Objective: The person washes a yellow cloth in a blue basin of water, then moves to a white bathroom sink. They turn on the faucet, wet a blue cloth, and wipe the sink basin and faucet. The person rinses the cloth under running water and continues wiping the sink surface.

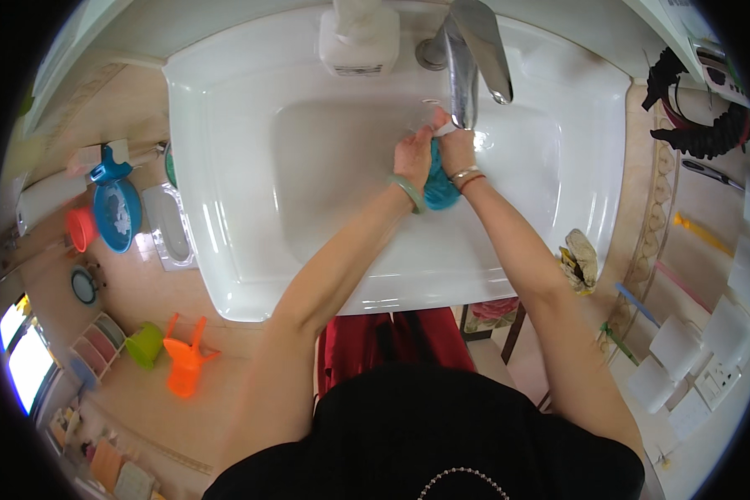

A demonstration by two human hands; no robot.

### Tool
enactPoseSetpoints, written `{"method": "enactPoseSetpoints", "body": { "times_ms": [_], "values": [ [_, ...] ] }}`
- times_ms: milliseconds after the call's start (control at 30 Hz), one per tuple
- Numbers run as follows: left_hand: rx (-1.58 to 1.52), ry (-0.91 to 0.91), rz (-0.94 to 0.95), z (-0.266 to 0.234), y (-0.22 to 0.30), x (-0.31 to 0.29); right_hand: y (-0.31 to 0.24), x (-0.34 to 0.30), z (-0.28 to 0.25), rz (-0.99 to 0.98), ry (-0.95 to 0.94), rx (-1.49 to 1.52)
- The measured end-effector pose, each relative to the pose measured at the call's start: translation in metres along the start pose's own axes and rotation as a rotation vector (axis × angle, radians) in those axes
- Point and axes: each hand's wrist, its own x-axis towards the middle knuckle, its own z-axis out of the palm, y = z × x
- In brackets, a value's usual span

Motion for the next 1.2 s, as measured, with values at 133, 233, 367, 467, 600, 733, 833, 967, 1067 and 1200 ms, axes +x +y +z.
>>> {"method": "enactPoseSetpoints", "body": {
  "times_ms": [133,233,367,467,600,733,833,967,1067,1200],
  "values": [
    [0.075,-0.059,0.094,-0.036,-0.026,-0.005,-0.028,-0.007,-0.03,0.259,-0.241,0.33],
    [0.159,-0.063,0.27,-0.066,0.015,-0.032,-0.051,-0.007,-0.06,0.49,-0.319,0.733],
    [0.169,-0.105,0.475,-0.075,0.01,-0.027,-0.063,0.003,-0.079,0.255,-0.728,0.241],
    [-0.525,-0.162,0.143,-0.072,-0.01,-0.024,-0.034,-0.018,-0.066,-0.396,-0.463,-0.246],
    [-1.108,0.002,-0.046,-0.054,-0.021,-0.023,-0.024,-0.018,-0.056,0.264,-0.25,0.637],
    [-1.542,-0.233,-0.347,-0.034,-0.024,-0.006,-0.079,-0.044,-0.034,-0.12,-0.125,0.457],
    [-1.392,-0.312,-0.416,-0.031,-0.021,-0.002,-0.12,-0.07,-0.04,-0.327,-0.183,0.069],
    [-1.272,-0.23,-0.316,-0.015,-0.038,-0.002,-0.106,-0.061,-0.024,-0.339,-0.109,0.014],
    [0.035,0.214,0.021,0.009,-0.031,0.0,-0.055,-0.015,-0.016,-0.103,-0.122,-0.049],
    [-0.158,0.106,-0.322,0.008,-0.026,0.007,-0.053,-0.022,-0.011,-0.133,-0.105,-0.18]
  ]
}}
